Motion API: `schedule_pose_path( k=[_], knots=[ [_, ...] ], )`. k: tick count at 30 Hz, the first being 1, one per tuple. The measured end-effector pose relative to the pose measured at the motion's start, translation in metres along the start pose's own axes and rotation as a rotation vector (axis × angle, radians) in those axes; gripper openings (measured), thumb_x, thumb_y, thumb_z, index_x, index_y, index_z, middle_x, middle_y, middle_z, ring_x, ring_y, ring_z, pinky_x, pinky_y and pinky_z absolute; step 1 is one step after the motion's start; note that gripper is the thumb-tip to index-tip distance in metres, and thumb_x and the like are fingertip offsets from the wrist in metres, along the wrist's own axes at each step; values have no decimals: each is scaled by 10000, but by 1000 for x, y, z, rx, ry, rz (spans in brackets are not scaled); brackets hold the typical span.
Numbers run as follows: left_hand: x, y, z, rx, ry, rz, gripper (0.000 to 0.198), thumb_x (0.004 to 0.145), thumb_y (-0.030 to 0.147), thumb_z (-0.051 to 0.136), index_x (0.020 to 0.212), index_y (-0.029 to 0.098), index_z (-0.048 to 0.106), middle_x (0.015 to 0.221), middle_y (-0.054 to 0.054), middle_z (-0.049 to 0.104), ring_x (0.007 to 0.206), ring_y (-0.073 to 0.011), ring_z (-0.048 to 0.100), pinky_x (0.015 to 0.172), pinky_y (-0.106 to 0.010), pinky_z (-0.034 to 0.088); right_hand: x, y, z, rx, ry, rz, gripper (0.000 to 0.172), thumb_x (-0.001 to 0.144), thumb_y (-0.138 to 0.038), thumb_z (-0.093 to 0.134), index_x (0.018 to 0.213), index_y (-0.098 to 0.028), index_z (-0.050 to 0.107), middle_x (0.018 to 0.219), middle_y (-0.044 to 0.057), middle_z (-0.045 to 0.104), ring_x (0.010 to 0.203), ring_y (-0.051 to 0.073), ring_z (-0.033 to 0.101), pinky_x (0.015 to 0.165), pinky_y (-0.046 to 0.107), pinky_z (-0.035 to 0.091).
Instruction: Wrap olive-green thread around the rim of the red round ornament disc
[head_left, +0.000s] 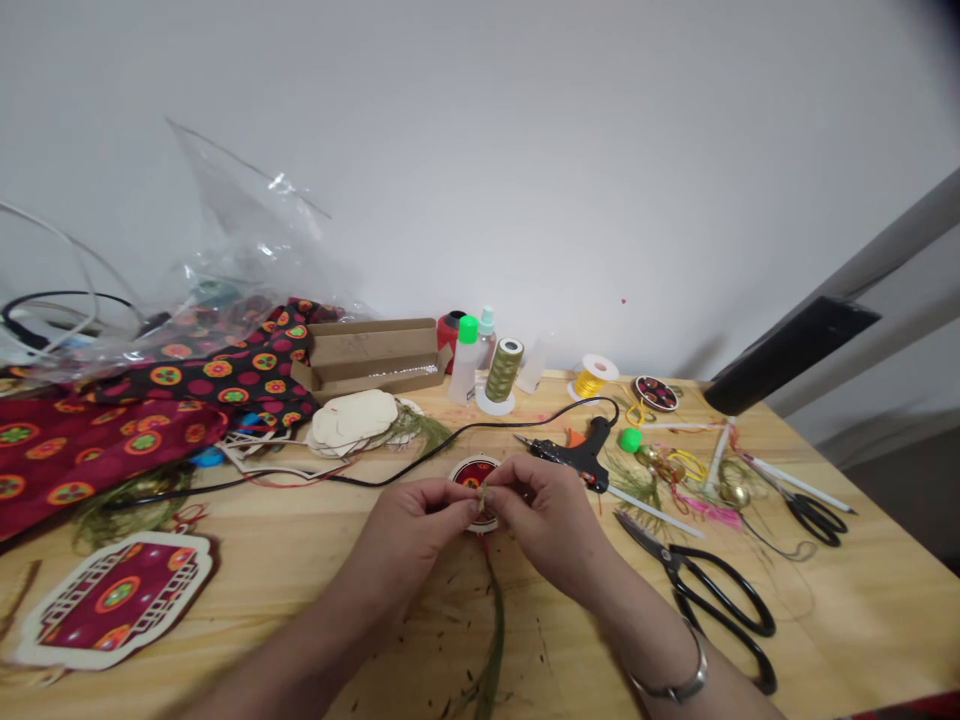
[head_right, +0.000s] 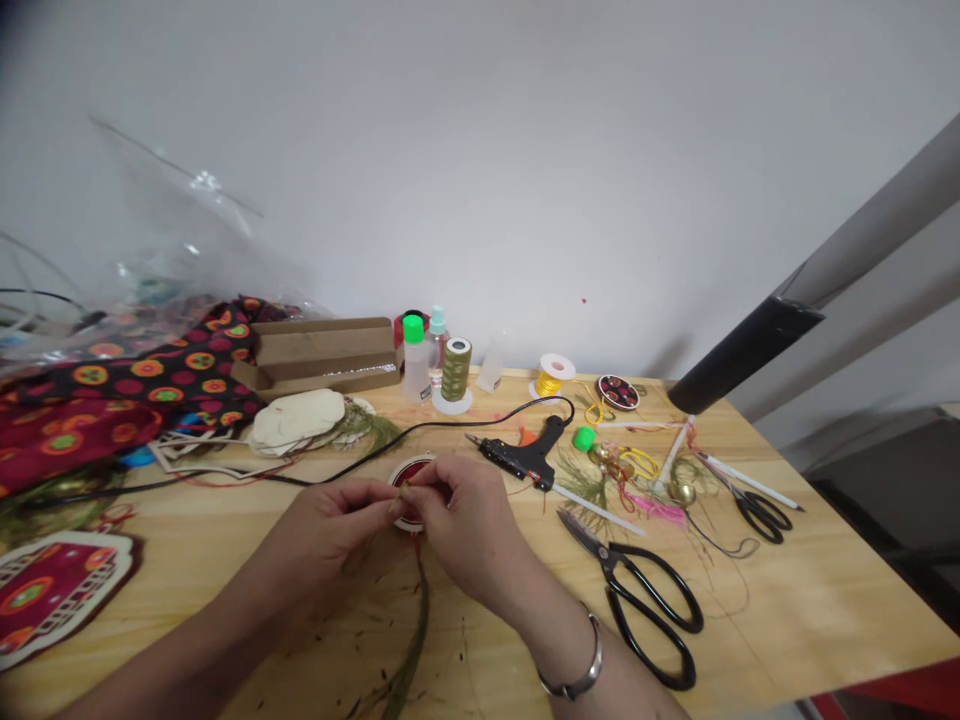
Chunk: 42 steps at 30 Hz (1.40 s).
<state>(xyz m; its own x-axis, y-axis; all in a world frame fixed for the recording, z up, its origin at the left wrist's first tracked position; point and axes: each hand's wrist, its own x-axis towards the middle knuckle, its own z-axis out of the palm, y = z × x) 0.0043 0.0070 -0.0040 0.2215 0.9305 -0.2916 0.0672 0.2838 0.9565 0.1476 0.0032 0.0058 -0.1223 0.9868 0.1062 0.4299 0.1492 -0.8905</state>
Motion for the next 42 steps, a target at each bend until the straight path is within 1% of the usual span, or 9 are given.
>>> schedule_pose_path(
  k=[9,13,17,22,24,28,32,37,42],
  knots=[
    [-1,0,-1,-103,-41,-71,123,623,281,691,631,159,708,628,-3,692,611,-131,568,606,-212,392,1,3,-1,31,-42,49,129,719,-117,530,609,-167,575,568,-31,580,549,97,512,502,185,378],
    [-2,2,0,-227,-48,-105,75,634,232,680,648,164,710,675,-20,711,656,-143,600,611,-211,415,3,4,-4,38,-81,13,137,773,-132,495,724,-172,616,679,-8,623,636,108,553,570,195,416],
    [0,5,1,-265,9,-139,56,620,204,689,640,159,715,572,-13,689,608,-141,606,568,-204,432,4,2,-12,-100,-93,-113,218,845,-171,438,849,-194,655,845,31,633,807,135,562,727,241,420],
    [4,-1,-3,-405,-3,-93,93,627,201,702,693,136,712,618,-26,698,638,-131,616,617,-199,447,3,2,-19,-273,-71,-141,169,823,-224,502,795,-210,667,764,26,636,701,143,549,632,240,397],
    [6,-5,-4,-415,21,-108,114,642,210,696,731,139,705,582,-15,681,568,-102,590,532,-167,421,2,2,-20,-310,-60,-137,162,814,-237,516,750,-216,663,708,14,639,641,139,537,574,232,374],
    [6,-6,-7,-407,17,-172,153,673,266,675,757,138,686,573,-9,668,357,-20,412,336,-124,229,-3,-3,-18,-371,-57,-164,218,825,-264,497,663,-207,632,596,-2,610,530,117,493,494,225,311],
    [5,-1,-7,-479,7,-162,106,663,231,678,657,128,653,548,4,645,324,3,347,318,-120,190,-12,-11,-11,-523,-117,-293,248,844,-241,459,631,-186,572,591,11,600,529,114,491,504,238,298],
    [6,-2,-8,-563,71,-200,126,619,172,699,711,130,624,599,-22,667,327,4,350,322,-110,197,-21,-5,6,-833,-218,-581,126,770,-97,474,697,-166,550,657,50,599,598,168,504,525,291,294],
    [8,-9,-8,-655,-30,-184,133,657,186,681,614,131,568,460,57,511,330,1,313,327,-116,178,-26,0,17,-906,-277,-780,101,737,-67,493,725,-142,560,664,53,592,590,174,486,517,303,327]
  ],
)
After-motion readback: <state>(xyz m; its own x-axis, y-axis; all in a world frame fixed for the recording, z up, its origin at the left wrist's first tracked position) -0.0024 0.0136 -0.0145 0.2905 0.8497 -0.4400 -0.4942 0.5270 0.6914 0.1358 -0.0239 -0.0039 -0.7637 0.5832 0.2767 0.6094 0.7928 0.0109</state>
